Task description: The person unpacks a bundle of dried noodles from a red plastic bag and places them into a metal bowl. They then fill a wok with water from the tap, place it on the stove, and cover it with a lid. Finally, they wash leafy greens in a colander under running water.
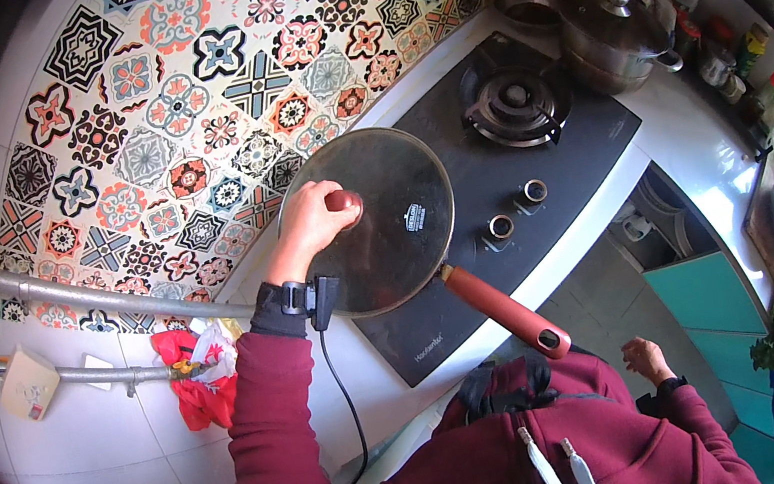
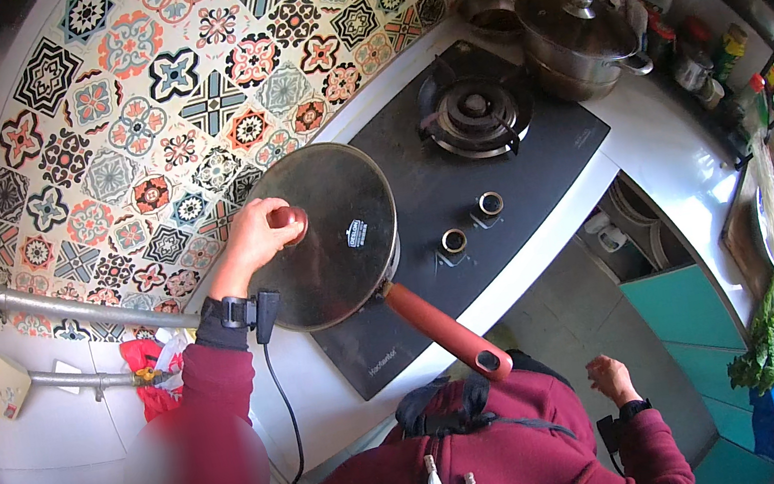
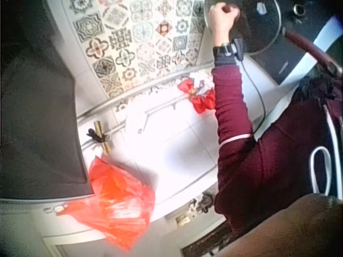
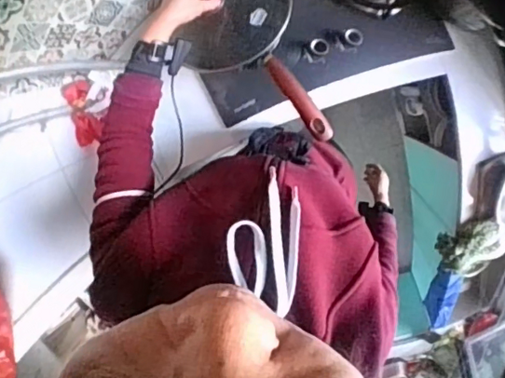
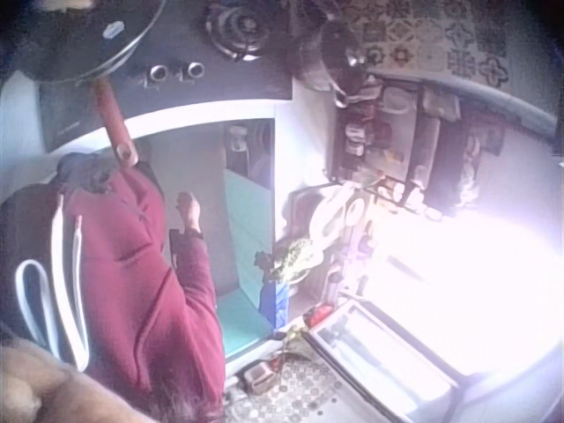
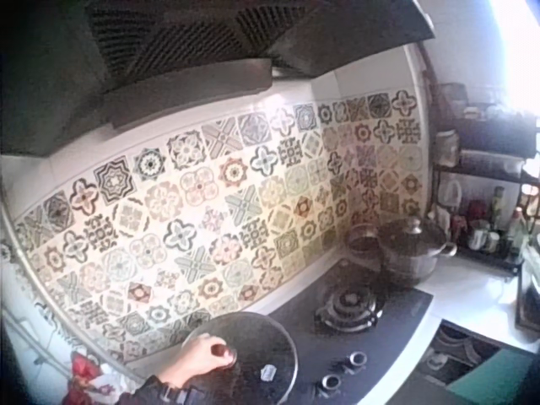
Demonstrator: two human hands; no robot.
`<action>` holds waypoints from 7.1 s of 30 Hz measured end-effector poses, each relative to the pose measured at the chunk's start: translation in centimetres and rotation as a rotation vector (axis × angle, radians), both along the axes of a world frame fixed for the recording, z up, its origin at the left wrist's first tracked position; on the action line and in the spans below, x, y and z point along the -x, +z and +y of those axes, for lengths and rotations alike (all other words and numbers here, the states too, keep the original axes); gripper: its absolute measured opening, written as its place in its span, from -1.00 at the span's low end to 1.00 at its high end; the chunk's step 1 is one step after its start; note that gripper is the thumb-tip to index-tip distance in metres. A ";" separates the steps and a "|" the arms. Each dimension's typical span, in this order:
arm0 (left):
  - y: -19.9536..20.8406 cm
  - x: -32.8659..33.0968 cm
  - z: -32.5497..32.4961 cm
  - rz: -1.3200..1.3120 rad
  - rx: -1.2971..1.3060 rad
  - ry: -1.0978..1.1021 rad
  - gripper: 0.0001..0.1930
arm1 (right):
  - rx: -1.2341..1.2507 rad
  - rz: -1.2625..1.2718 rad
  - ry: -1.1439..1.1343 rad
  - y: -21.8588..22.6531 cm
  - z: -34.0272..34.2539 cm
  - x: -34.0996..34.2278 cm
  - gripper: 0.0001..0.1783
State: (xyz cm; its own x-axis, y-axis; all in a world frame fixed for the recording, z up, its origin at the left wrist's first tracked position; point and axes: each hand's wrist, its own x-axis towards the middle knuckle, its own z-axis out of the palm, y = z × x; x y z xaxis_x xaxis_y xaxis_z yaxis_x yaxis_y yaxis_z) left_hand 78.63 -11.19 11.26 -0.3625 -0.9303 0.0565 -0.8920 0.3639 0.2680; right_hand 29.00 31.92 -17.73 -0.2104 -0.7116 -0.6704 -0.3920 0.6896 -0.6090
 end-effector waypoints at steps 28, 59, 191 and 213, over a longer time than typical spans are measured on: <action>1.3 0.2 -1.3 -0.008 -0.272 0.007 -0.40 | -0.148 -0.240 -0.341 -1.4 1.7 4.8 -0.82; 6.3 7.7 -2.9 -0.441 0.015 -0.185 -0.54 | 0.018 0.444 -0.855 3.2 26.4 -1.0 -0.79; -20.5 82.4 26.5 0.121 0.042 -0.901 -0.77 | 0.169 0.884 -1.759 10.9 47.1 44.4 -0.67; -9.6 99.0 68.3 -0.531 -0.269 -2.203 -0.34 | 0.004 1.169 -1.917 8.6 68.4 54.6 -0.16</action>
